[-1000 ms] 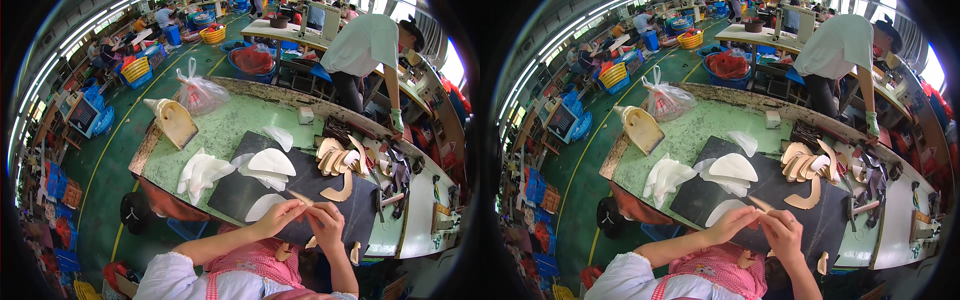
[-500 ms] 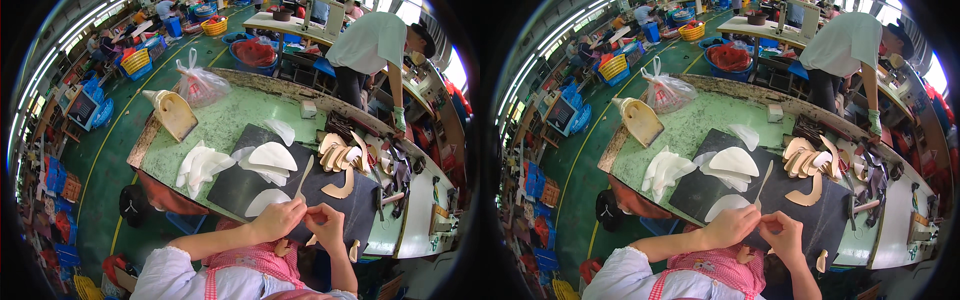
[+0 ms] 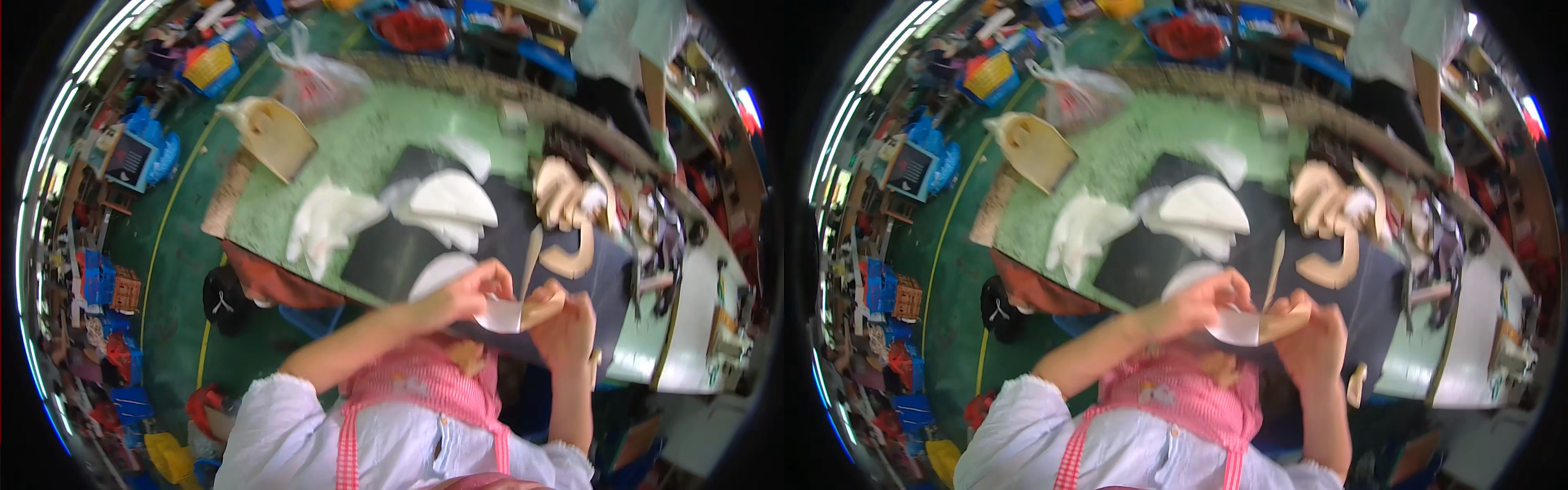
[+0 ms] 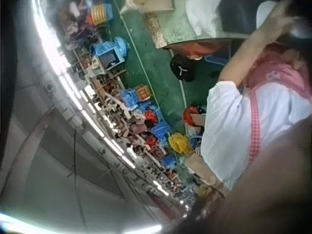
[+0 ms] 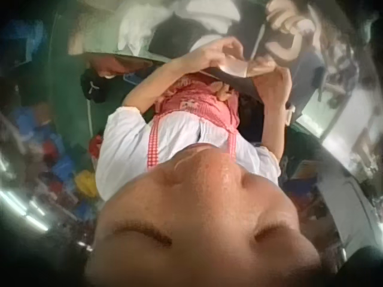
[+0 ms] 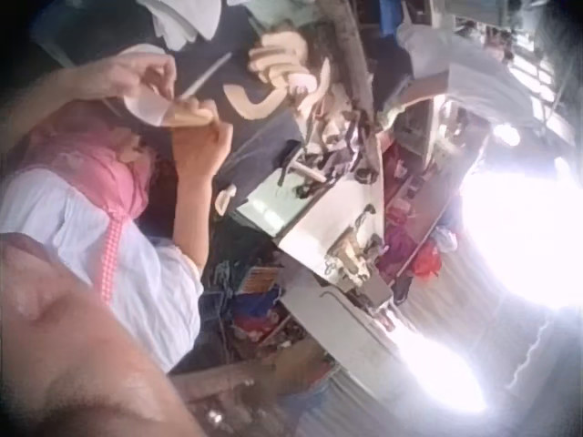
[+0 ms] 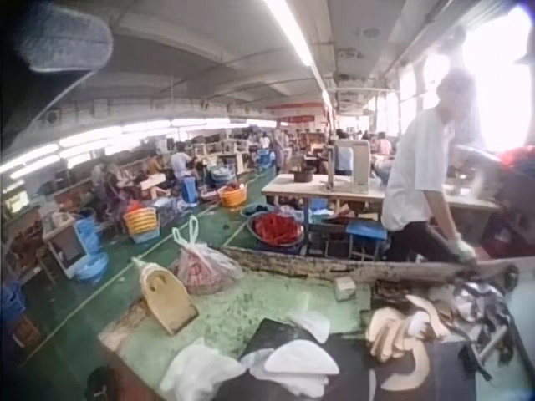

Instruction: Applying small beige adhesive components to white shoe lining pieces by hand at a workstation.

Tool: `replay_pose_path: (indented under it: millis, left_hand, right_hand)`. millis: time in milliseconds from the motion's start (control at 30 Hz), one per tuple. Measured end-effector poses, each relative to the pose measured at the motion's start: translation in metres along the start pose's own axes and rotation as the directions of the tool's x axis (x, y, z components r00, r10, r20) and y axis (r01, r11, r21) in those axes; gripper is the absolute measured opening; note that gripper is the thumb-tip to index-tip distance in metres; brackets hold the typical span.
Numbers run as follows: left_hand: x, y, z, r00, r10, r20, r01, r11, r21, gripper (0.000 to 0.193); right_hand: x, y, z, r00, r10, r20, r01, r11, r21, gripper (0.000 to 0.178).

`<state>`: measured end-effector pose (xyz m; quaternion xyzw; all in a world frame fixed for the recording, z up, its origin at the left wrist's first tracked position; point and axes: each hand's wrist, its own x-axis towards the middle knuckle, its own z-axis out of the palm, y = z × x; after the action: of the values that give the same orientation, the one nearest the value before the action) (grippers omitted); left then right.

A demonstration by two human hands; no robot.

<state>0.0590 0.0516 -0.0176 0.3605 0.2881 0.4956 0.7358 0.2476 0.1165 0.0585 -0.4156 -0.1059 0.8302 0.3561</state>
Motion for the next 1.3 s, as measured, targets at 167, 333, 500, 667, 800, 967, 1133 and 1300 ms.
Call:
replay_pose_path:
  millis: [167,333,500,667,800,967,1133,1300]
  left_hand:
    - [-0.038,0.04,-0.016,0.966,-0.226,0.122,0.19,0.949,0.252,0.049]
    - [-0.062,0.036,-0.015,0.891,-0.448,-0.08,0.445,0.894,-0.048,0.054]
    - [-0.05,0.023,0.014,0.875,-0.468,-0.122,0.482,0.863,0.152,0.056]
    - [-0.084,0.032,-0.003,0.895,-0.44,-0.076,0.445,0.893,0.064,0.049]
    - [-0.094,0.027,-0.015,0.899,-0.436,-0.042,0.422,0.888,-0.182,0.055]
    - [-0.076,0.015,-0.009,0.942,-0.33,0.058,0.326,0.862,-0.388,0.064]
    - [-0.068,0.023,-0.018,0.904,-0.271,-0.329,0.173,0.939,-0.297,0.09]
    - [-0.063,0.018,-0.053,0.878,-0.283,-0.387,0.282,0.958,-0.06,0.119]
  right_hand:
    - [0.031,-0.045,-0.105,0.982,0.102,0.159,0.084,0.513,-0.854,0.01]
    - [-0.001,-0.031,-0.072,0.7,-0.163,0.696,0.54,-0.516,-0.665,0.032]
    - [0.011,0.0,-0.044,0.827,-0.17,0.536,0.534,-0.062,-0.843,0.039]
    - [0.017,-0.032,-0.077,0.894,-0.197,0.402,0.242,-0.545,-0.803,0.027]
    - [0.003,-0.026,-0.068,0.685,-0.317,0.656,0.204,-0.78,-0.591,0.035]
    - [0.016,0.008,-0.056,0.826,-0.011,0.564,0.563,0.088,-0.822,0.033]
    - [0.034,0.02,-0.037,0.933,0.035,0.359,0.302,0.472,-0.829,0.014]
    - [0.071,0.025,-0.022,0.92,-0.024,0.39,0.378,0.311,-0.872,0.017]
